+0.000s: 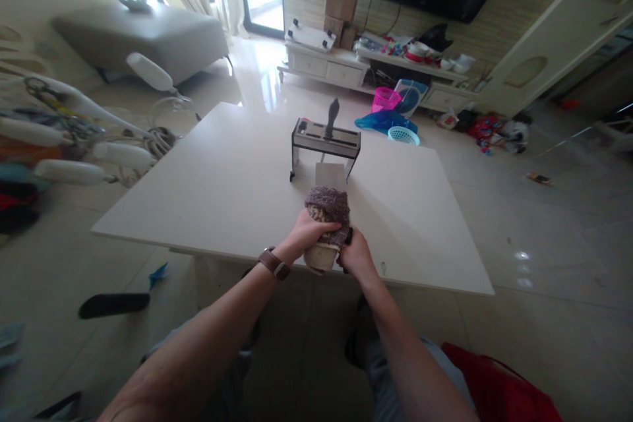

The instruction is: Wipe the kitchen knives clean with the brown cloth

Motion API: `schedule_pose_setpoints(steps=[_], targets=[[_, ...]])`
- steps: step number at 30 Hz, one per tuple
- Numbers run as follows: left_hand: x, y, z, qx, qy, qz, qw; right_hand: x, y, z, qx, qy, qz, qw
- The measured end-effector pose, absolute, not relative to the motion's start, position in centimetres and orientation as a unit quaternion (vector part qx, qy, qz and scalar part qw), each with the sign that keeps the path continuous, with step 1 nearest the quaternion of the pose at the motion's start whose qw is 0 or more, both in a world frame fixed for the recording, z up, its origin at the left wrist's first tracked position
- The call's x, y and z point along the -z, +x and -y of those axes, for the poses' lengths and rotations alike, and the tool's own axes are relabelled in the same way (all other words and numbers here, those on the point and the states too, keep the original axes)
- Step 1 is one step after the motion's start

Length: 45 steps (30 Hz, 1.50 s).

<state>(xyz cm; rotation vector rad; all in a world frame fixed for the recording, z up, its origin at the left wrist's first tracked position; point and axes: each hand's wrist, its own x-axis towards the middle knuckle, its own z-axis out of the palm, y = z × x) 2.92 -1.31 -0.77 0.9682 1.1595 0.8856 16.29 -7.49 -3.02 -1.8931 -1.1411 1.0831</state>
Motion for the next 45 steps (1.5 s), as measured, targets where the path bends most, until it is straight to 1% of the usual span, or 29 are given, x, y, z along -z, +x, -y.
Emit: schedule_pose_setpoints(steps=[6,14,22,31,41,45], targets=[[0.8,3.1,1.5,-0.388,0.422,-0.499,0.65,2.8,16.5,7.6,-0.419,-0.73,0.429,0.328],[1.0,3.1,1.7,-0.396,0.434,-0.505,0.632,2.5,16.3,7.8,-0.412,-0.726,0.44,0.331],[0.8,2.4,1.9,-0.391,0.426,-0.509,0.637,3.1,15.8,7.8,-0.436,-0.713,0.428,0.344],[1.7,2.9,1.2,-0.396,0.439,-0.507,0.627,3.2,16.1,7.3,-0.429,-0.72,0.429,0.338],[1.5,2.9,1.5,-0.396,0.455,-0.512,0.612,3.3,16.3,7.6,-0.44,-0.723,0.419,0.329],[1.1,3.0,1.5,-0.388,0.444,-0.513,0.623,3.6,16.3,7.5,-0.436,-0.719,0.427,0.333]])
